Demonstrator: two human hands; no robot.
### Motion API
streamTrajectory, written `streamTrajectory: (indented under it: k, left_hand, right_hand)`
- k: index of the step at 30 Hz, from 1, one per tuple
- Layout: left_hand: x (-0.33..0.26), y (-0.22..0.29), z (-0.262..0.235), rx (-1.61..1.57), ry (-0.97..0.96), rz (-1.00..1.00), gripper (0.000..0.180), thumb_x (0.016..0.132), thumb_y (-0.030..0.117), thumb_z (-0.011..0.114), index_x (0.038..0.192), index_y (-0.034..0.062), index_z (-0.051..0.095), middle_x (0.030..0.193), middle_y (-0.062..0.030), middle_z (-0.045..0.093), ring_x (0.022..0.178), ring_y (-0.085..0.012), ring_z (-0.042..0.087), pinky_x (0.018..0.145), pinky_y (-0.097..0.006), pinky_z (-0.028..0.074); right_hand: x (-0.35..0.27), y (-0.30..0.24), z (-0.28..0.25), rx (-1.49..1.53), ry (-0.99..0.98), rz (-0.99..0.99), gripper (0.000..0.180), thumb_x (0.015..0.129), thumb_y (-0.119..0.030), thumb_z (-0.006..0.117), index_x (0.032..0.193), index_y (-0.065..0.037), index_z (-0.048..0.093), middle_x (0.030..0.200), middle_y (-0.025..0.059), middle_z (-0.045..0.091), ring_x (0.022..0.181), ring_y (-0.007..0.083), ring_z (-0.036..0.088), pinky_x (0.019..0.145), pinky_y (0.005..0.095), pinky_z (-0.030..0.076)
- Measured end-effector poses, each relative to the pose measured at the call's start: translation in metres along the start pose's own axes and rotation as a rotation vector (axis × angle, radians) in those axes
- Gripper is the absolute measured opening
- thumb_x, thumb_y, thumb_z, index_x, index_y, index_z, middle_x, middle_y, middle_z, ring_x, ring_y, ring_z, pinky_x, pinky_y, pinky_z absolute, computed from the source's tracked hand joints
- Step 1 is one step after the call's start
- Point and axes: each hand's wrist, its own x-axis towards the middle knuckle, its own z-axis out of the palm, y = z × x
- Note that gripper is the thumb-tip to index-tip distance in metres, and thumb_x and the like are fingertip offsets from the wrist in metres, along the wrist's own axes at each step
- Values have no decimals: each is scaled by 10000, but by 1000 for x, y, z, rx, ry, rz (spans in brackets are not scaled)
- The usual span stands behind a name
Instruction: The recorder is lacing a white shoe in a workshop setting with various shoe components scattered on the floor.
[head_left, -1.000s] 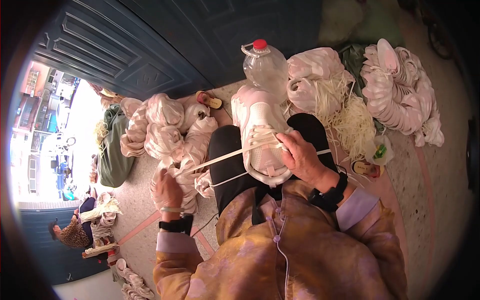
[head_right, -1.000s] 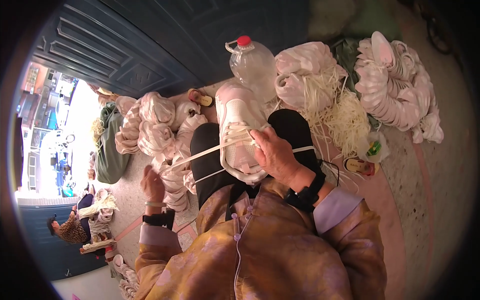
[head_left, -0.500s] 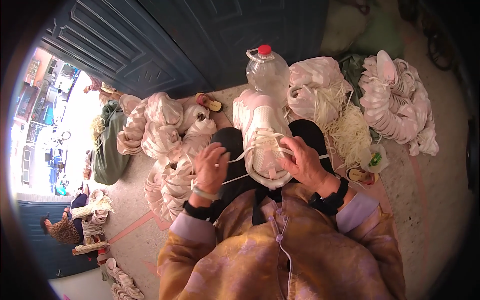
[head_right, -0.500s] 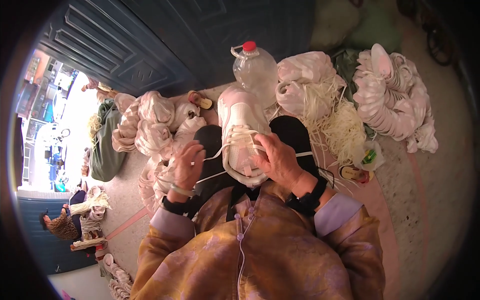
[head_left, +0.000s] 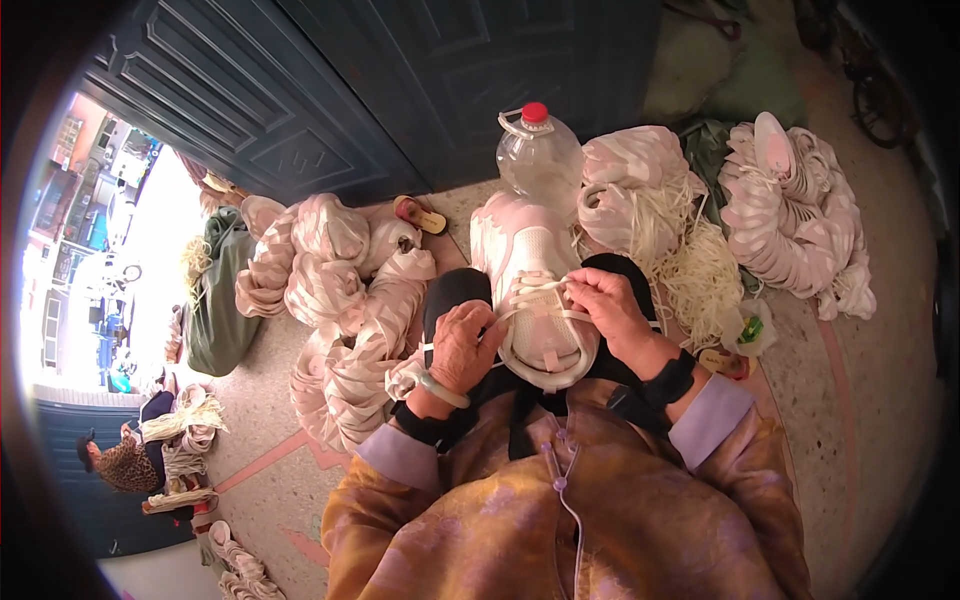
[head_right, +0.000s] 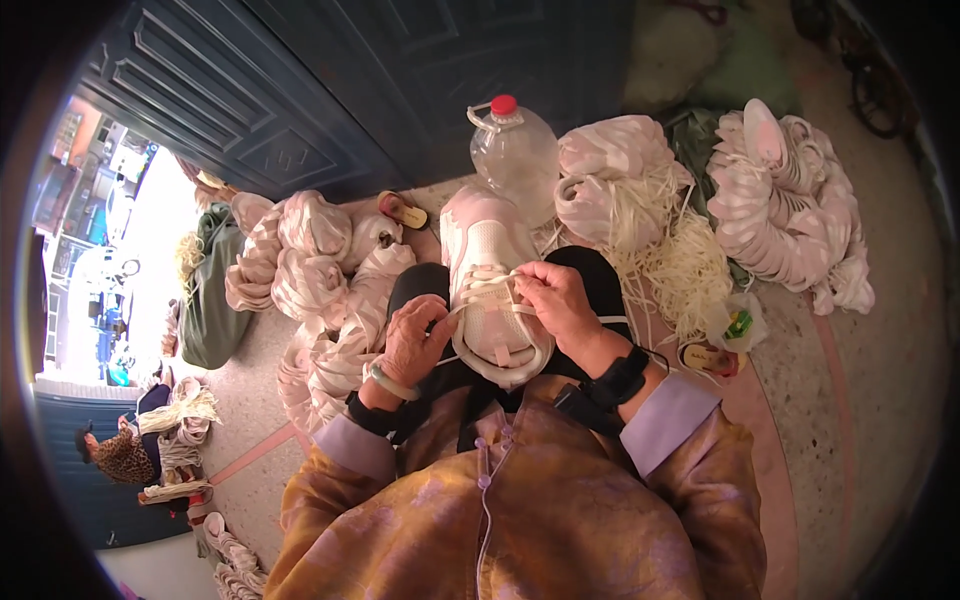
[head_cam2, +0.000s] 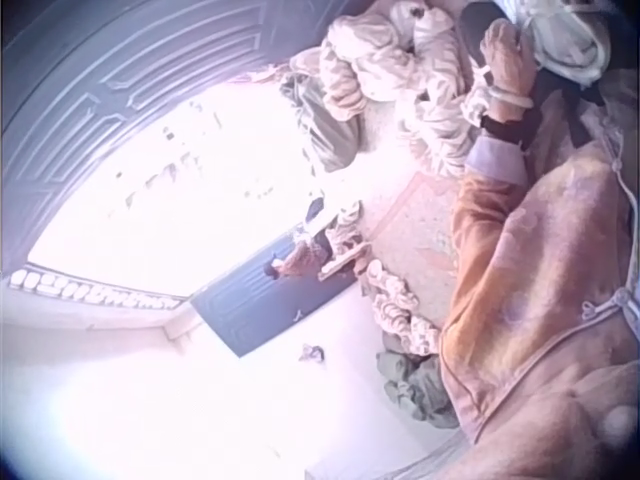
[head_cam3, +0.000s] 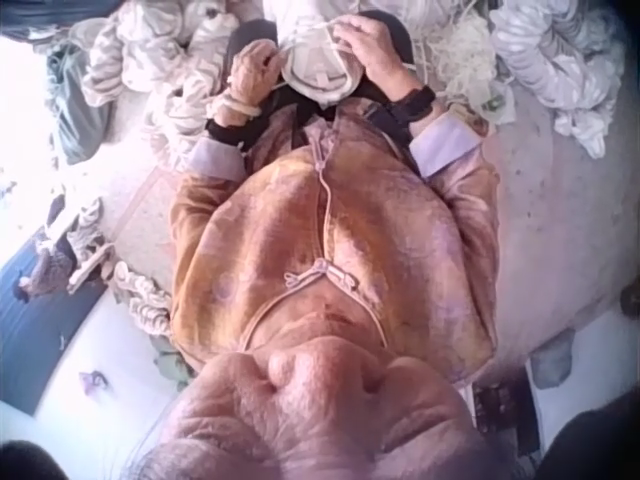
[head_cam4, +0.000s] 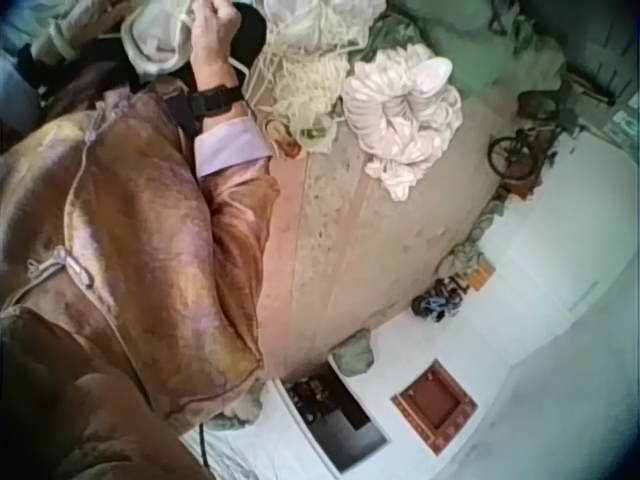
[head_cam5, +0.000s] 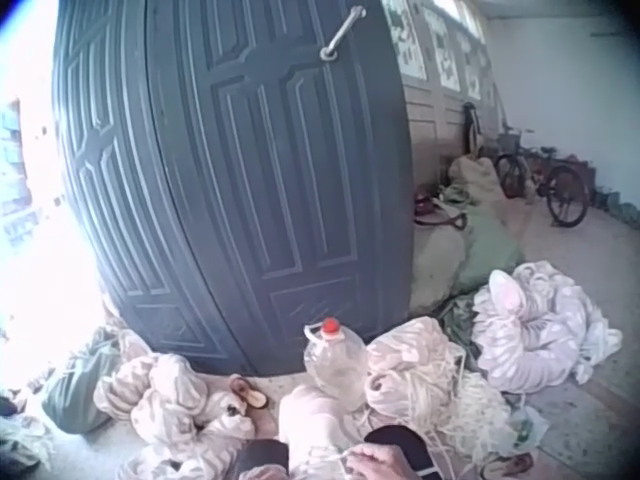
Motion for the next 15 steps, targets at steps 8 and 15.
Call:
streamTrajectory:
  k: [8, 15]
  left_hand:
    - [1, 13, 0, -77, 50, 10, 62, 771, 79, 601, 775, 25, 570, 784, -132, 592, 726, -330, 587, 640, -390, 466]
    - [-1, 44, -13, -119, 19, 26, 45, 776, 57, 590, 787, 20, 567, 751, -147, 581, 697, -343, 586, 609, -383, 472]
  right_hand:
    - [4, -19, -13, 57, -215, 191, 104, 798, -150, 542, 729, -86, 587, 735, -39, 547, 676, 63, 481, 661, 199, 408]
    - [8, -1, -3, -468, 28, -298, 104, 777, -106, 599, 736, -11, 586, 637, 55, 583, 571, 123, 538, 551, 265, 440]
